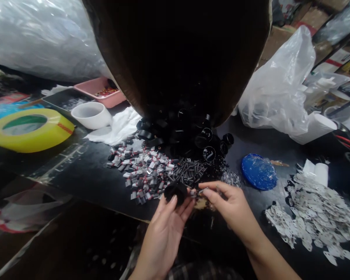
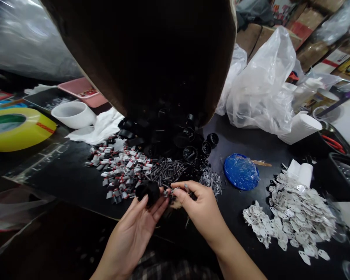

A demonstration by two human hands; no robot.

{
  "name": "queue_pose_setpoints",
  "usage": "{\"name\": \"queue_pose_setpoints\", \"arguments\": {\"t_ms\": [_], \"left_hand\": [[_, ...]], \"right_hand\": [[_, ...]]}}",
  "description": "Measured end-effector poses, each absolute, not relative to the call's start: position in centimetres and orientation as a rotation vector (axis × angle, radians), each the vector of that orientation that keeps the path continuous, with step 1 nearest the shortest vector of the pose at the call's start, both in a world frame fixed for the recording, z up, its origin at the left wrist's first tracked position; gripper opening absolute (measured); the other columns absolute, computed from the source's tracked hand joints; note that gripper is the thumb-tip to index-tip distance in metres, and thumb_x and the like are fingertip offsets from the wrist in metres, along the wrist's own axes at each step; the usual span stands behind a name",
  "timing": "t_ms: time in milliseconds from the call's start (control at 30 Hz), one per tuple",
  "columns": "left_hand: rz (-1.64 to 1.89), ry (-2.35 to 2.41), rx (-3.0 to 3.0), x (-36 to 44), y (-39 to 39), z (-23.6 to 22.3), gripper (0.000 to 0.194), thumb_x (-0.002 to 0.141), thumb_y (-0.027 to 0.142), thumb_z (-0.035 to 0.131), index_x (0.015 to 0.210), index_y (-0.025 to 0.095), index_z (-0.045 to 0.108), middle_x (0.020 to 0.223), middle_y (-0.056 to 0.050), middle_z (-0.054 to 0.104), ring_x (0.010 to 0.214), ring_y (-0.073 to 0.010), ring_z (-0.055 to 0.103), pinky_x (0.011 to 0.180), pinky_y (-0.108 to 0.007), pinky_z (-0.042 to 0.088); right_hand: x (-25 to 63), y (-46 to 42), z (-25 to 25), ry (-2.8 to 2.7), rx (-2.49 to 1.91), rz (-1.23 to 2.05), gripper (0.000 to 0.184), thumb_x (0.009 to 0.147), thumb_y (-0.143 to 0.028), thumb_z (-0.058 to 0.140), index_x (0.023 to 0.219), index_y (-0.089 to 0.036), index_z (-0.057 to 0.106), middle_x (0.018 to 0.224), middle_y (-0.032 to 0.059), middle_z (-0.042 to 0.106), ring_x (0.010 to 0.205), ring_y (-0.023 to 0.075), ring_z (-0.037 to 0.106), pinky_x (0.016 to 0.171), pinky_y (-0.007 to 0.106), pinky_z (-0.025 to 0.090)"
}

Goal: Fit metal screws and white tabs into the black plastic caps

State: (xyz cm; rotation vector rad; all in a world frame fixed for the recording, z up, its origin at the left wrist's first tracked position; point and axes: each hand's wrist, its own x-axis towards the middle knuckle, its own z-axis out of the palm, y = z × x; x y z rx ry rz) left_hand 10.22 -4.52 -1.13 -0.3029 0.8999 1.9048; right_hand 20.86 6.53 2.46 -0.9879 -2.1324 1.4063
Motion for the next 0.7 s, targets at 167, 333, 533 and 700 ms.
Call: {"name": "queue_pose_setpoints", "arguments": {"t_ms": [167, 333, 533, 700], "left_hand": [[1.819, 0.911, -0.382, 11.6, -4.4, -0.7, 0.011, 0.081, 0.013, 0.065, 0.089, 0.019, 0.069, 0.1, -0.009, 0.076, 0.097, -0.0245, 0.071, 0.09, -0.039, 0.057], [1.749, 0.899, -0.428, 12.4, -4.2, -0.6, 0.012, 0.084, 0.012, 0.059, 0.083, 0.016, 0.07, 0.096, -0.011, 0.077, 0.097, -0.024, 0.071, 0.09, -0.038, 0.056], [1.803, 0.983, -0.252, 13.3, -4.2, -0.8, 0.012, 0.082, 0.023, 0.066, 0.092, 0.02, 0.072, 0.1, -0.007, 0.076, 0.101, -0.0236, 0.069, 0.094, -0.038, 0.054], [1.805, 1.206, -0.17, 14.2, -4.7, -1.6, 0.029, 0.071, 0.036, 0.077, 0.099, 0.032, 0.071, 0.103, 0.002, 0.075, 0.103, -0.023, 0.067, 0.097, -0.036, 0.051]], "right_hand": [[22.2, 5.7, 2.3, -2.029, -0.916, 1.421, 0.019, 0.088, -0.028, 0.058, 0.096, -0.023, 0.075, 0.086, 0.0026, 0.068, 0.081, 0.0154, 0.064, 0.075, 0.028, 0.052], [23.2, 5.7, 1.6, -2.024, -0.936, 1.362, 0.019, 0.09, -0.027, 0.058, 0.1, -0.025, 0.074, 0.085, 0.0012, 0.066, 0.079, 0.0134, 0.062, 0.073, 0.027, 0.05], [24.1, 5.4, 1.4, -2.147, -0.991, 1.238, 0.019, 0.089, -0.025, 0.06, 0.103, -0.029, 0.072, 0.088, 0.0006, 0.066, 0.084, 0.0149, 0.061, 0.081, 0.031, 0.047], [24.6, 5.5, 2.5, -2.035, -1.092, 1.269, 0.007, 0.083, -0.02, 0.067, 0.088, -0.024, 0.071, 0.085, -0.0024, 0.066, 0.082, 0.0122, 0.062, 0.078, 0.025, 0.046]]}}
